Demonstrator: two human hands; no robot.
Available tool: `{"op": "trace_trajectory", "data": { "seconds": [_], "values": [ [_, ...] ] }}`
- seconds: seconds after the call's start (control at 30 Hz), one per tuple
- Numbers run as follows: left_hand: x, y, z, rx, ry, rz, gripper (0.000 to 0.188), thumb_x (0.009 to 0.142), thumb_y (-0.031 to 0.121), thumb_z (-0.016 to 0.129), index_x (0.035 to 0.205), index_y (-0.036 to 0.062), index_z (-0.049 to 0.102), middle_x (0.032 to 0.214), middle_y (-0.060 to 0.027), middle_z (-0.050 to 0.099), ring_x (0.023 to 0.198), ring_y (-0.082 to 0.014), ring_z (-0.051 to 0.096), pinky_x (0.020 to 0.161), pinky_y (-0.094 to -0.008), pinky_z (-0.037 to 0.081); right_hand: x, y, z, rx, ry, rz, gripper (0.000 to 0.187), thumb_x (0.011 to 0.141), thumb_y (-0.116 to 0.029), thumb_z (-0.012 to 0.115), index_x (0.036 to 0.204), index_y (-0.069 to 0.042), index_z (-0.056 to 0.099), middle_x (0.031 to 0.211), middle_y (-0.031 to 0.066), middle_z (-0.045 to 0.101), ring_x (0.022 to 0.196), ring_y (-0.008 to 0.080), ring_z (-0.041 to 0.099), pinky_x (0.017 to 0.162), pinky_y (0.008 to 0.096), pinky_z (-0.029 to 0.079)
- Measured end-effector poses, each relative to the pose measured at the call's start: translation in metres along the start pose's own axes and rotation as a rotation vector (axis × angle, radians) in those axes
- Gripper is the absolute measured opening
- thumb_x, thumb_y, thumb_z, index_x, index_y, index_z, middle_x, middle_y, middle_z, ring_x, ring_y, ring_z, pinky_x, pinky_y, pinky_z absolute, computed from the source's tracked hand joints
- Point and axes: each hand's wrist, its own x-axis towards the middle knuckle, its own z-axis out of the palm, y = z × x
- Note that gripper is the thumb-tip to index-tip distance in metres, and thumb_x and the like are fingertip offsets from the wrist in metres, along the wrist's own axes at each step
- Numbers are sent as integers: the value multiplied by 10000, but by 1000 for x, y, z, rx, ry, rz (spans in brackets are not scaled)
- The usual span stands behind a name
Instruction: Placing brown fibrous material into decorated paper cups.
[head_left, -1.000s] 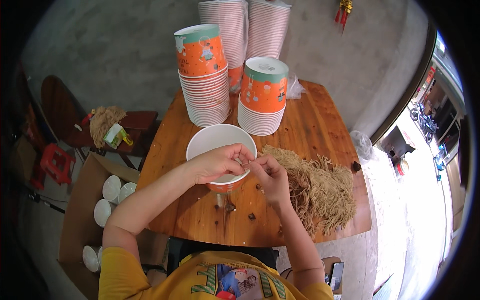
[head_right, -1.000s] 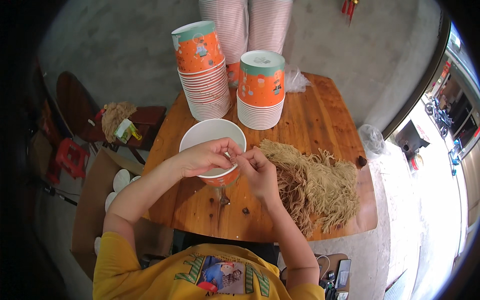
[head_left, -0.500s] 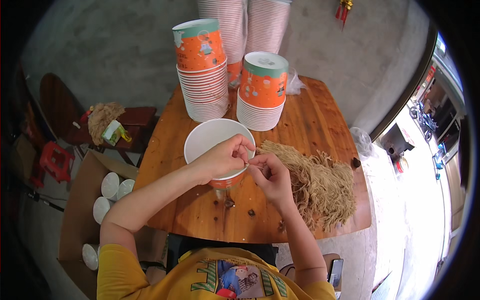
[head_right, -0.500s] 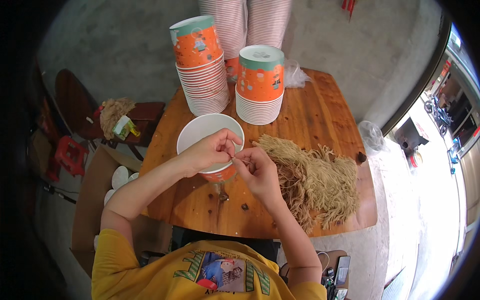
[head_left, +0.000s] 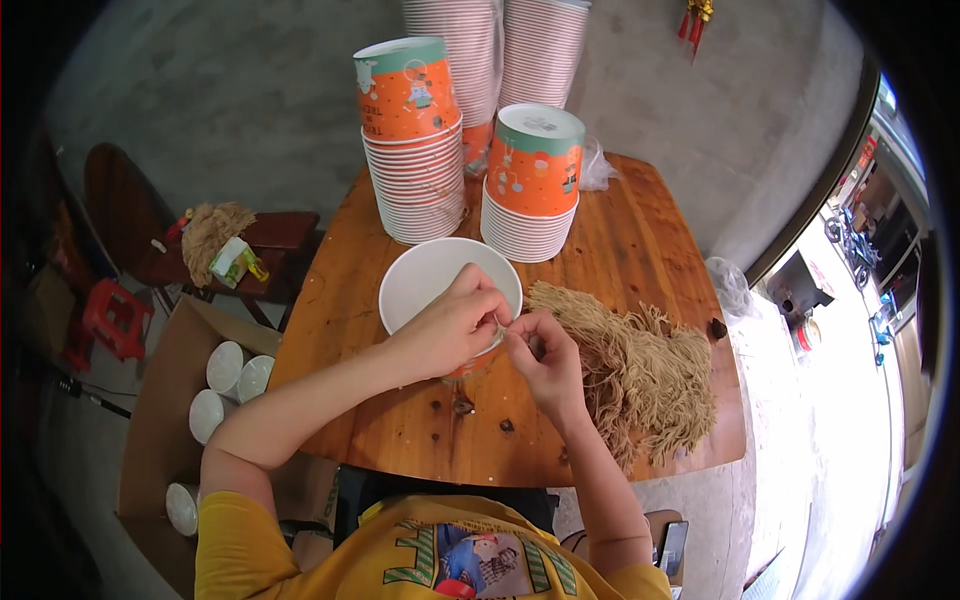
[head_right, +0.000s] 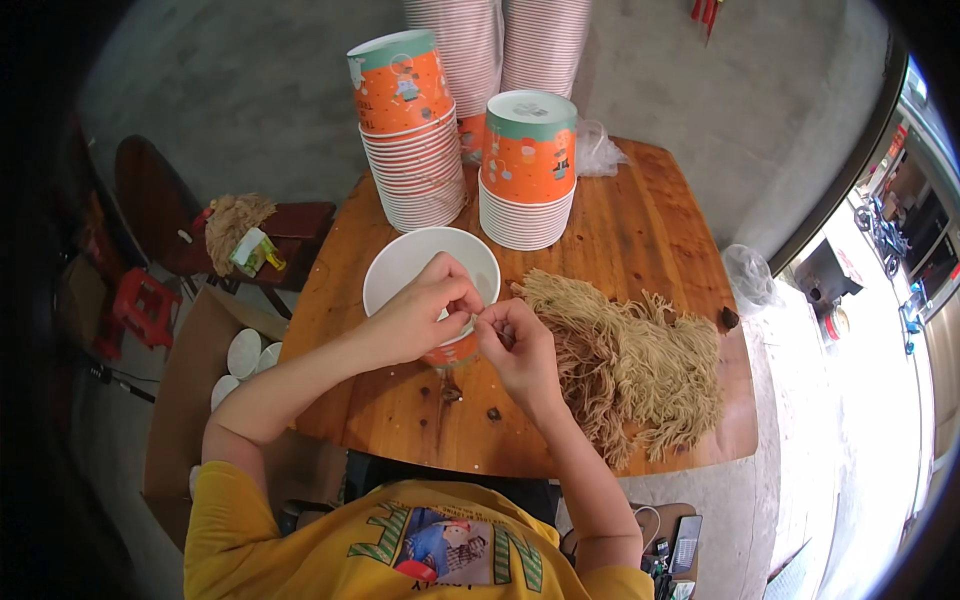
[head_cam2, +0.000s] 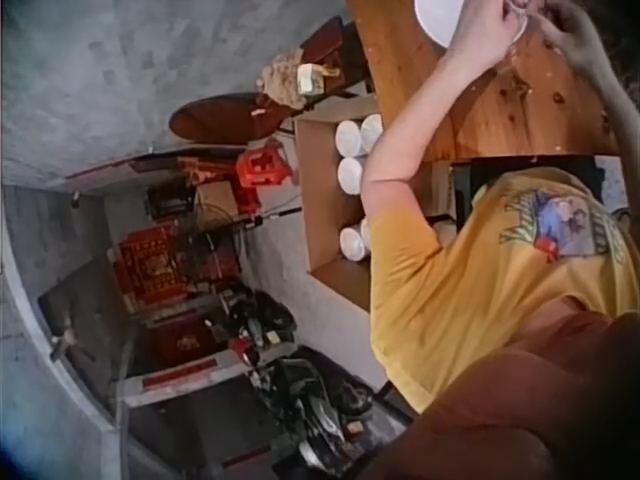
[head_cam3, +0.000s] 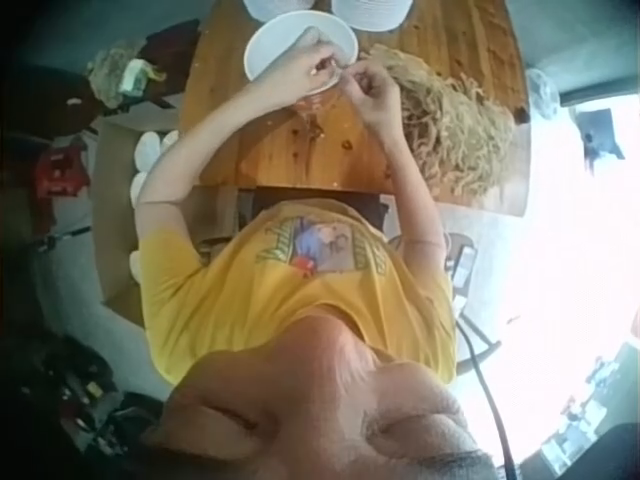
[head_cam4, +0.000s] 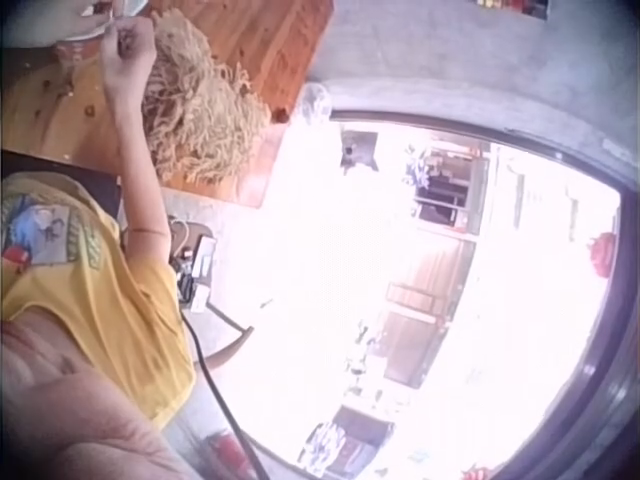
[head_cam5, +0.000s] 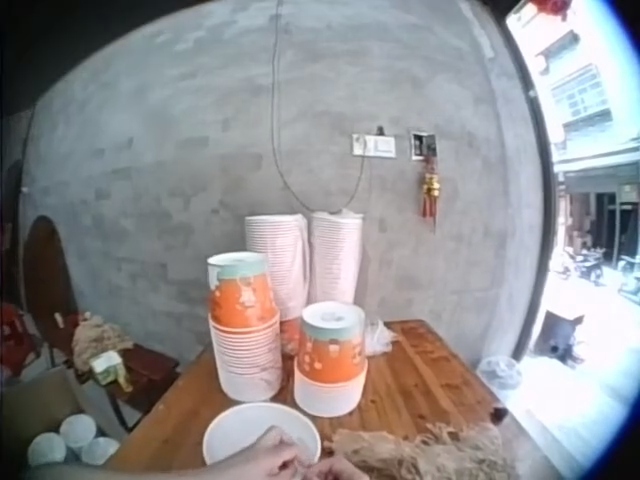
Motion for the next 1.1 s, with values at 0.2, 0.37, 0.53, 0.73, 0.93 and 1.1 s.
{"op": "trace_trajectory", "data": {
  "seconds": [0.2, 0.37, 0.53, 0.73, 0.93, 1.1],
  "values": [
    [-4, -5, 2, 10, 39, 25, 107, 863, -24, 558, 957, 27, 552, 1074, -97, 437, 940, -235, 542, 792, -343, 473, -1, 2, 1, 171, -20, 131, 48, 944, -70, 609, 956, -33, 580, 776, -72, 514, 664, 1, 420, 603, 170, 369],
    [-12, 12, -4, 81, 177, -71, 116, 886, 6, 541, 995, 42, 549, 1017, -121, 507, 897, -304, 574, 785, -391, 483, -3, 1, 2, 215, -13, 165, 72, 961, -87, 595, 974, -20, 569, 811, -51, 541, 691, 12, 481, 637, 171, 407],
    [-18, 23, -1, 60, 130, -87, 176, 901, 65, 550, 1073, 37, 579, 969, -140, 608, 929, -328, 590, 791, -410, 492, -1, 1, 1, 220, -29, 151, 84, 965, -93, 589, 979, -14, 565, 830, -34, 561, 704, 26, 524, 641, 179, 434],
    [-14, 24, 5, -1, 57, -265, 173, 899, 110, 576, 1013, -9, 626, 1004, -159, 652, 898, -321, 642, 786, -400, 511, -3, 3, 5, 219, -11, 142, 90, 959, -101, 599, 971, -16, 572, 816, -30, 575, 679, 24, 529, 609, 174, 419],
    [-11, 24, 5, -134, 64, -345, 127, 902, 103, 603, 918, -21, 577, 889, -133, 668, 763, -251, 660, 668, -358, 508, -3, 9, 1, 212, -31, 148, 78, 948, -101, 592, 995, -43, 568, 836, -24, 593, 674, 31, 562, 540, 173, 420],
    [-10, 15, 5, -180, 44, -340, 118, 922, 98, 595, 956, -7, 553, 863, -95, 653, 757, -172, 633, 655, -320, 507, -3, 14, 3, 246, -20, 126, 91, 954, -96, 581, 1018, -39, 552, 872, -8, 597, 705, 47, 583, 547, 178, 434]
  ]
}}
